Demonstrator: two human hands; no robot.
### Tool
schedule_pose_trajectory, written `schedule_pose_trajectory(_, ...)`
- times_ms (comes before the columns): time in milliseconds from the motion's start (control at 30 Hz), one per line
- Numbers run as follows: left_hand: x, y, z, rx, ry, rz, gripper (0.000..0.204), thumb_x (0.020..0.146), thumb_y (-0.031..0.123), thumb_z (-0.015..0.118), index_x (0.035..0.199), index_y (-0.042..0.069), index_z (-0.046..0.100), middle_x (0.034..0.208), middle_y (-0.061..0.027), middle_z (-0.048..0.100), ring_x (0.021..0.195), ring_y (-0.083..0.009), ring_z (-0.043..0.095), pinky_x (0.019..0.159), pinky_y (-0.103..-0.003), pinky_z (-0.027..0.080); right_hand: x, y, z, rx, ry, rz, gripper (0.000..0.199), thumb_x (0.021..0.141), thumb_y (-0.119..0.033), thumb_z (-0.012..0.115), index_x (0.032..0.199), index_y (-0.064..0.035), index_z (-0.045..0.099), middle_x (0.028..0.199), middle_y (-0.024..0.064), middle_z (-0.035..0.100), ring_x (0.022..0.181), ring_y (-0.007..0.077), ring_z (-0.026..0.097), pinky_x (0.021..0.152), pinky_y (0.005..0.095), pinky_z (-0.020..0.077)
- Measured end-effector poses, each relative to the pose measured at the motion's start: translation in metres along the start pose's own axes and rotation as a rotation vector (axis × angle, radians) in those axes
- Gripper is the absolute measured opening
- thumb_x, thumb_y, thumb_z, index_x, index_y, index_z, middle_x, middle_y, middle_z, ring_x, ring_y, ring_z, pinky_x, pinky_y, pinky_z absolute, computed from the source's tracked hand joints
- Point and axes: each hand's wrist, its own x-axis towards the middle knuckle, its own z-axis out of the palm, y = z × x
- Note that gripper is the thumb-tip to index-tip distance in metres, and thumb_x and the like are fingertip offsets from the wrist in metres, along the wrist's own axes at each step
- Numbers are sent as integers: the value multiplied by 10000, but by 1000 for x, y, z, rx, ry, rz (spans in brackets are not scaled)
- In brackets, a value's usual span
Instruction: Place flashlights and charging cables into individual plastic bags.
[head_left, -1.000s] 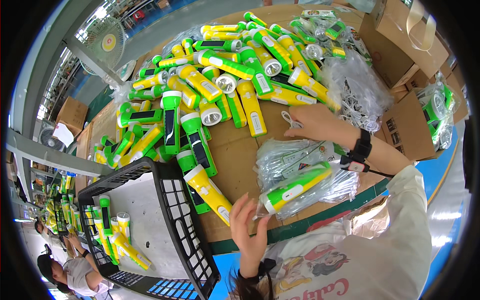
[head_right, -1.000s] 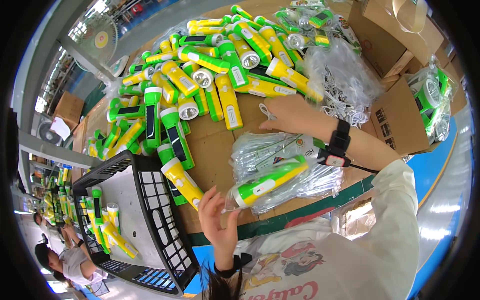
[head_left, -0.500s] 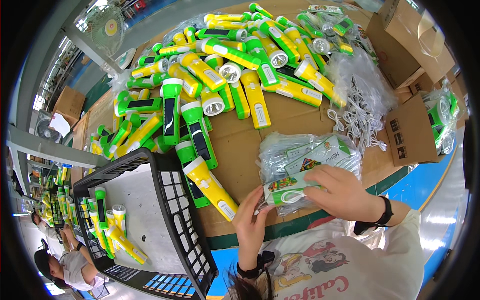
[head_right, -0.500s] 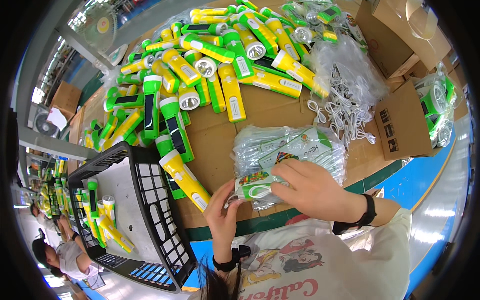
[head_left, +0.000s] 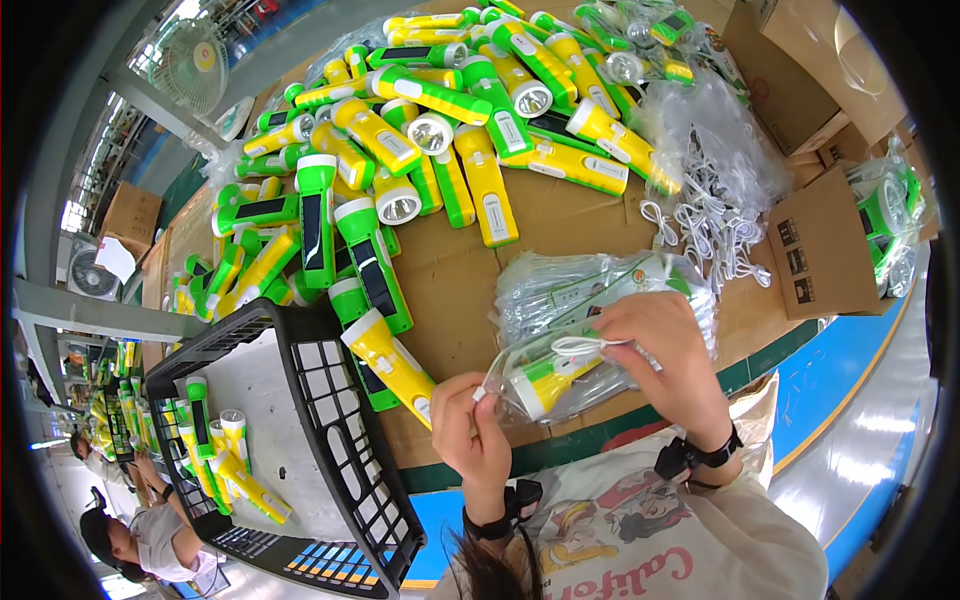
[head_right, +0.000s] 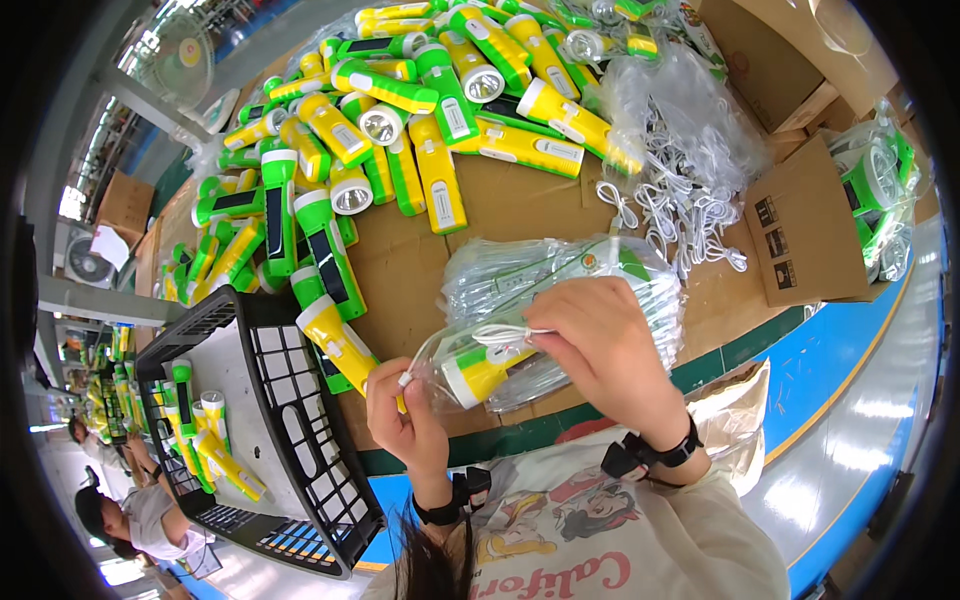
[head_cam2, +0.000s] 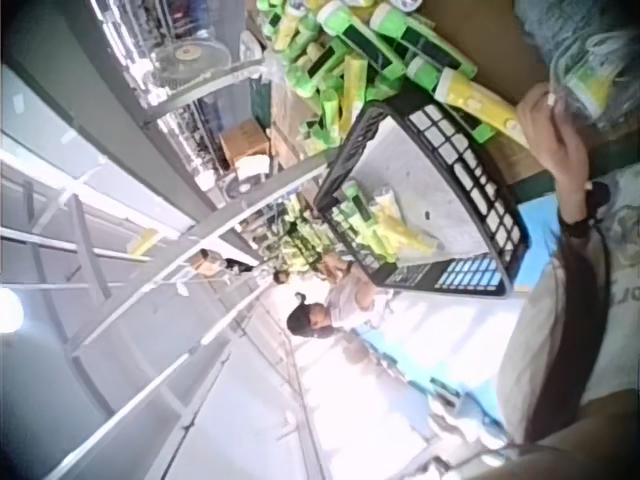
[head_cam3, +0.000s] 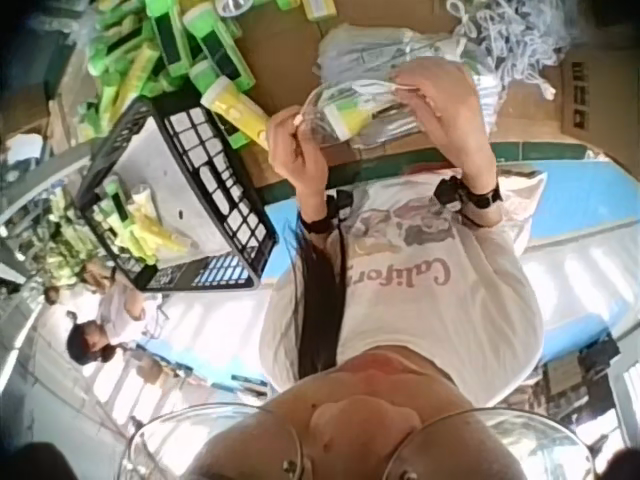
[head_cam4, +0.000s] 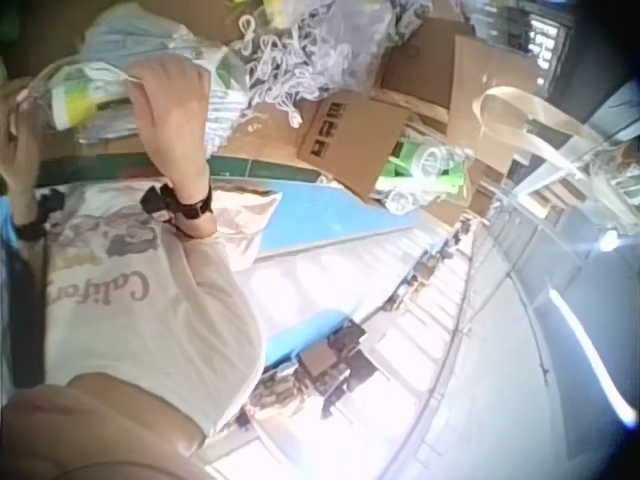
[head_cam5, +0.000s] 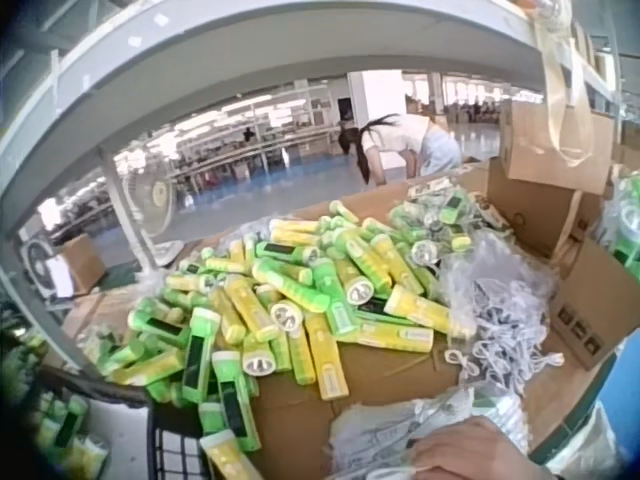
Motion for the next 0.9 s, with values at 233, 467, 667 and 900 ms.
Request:
schedule_pose_trajectory(233,-10,-3,-1,-107,-1,9,59,957,47,564,948,-12,570,981,-143,651,896,-234,605,837,-331,466,14,7,-19,-64,5,-173,192,754,-97,713,938,-82,659,940,50,649,834,249,618,692,364,453)
schedule_pose_trajectory(467,6,20,18,-339,174,30,158,1002,141,559,945,9,492,961,-174,632,859,-232,612,835,-334,487,6,-32,1,12,34,-141,305,713,-170,738,1006,-113,679,1227,105,628,1053,306,634,885,441,489)
schedule_pose_trajectory(667,28,37,1,-135,322,202,159,995,178,527,921,36,530,756,-78,656,680,-200,565,772,-389,409,13,-42,-14,57,94,-161,364,738,-295,770,1026,-94,673,1271,128,616,1113,316,623,957,495,443)
schedule_pose_trajectory(900,34,68,1,-113,232,265,144,968,157,539,876,46,550,664,-35,617,614,-167,539,858,-395,371,32,-63,7,489,280,-307,295,770,-194,807,966,-44,646,890,77,654,772,254,640,655,366,484)
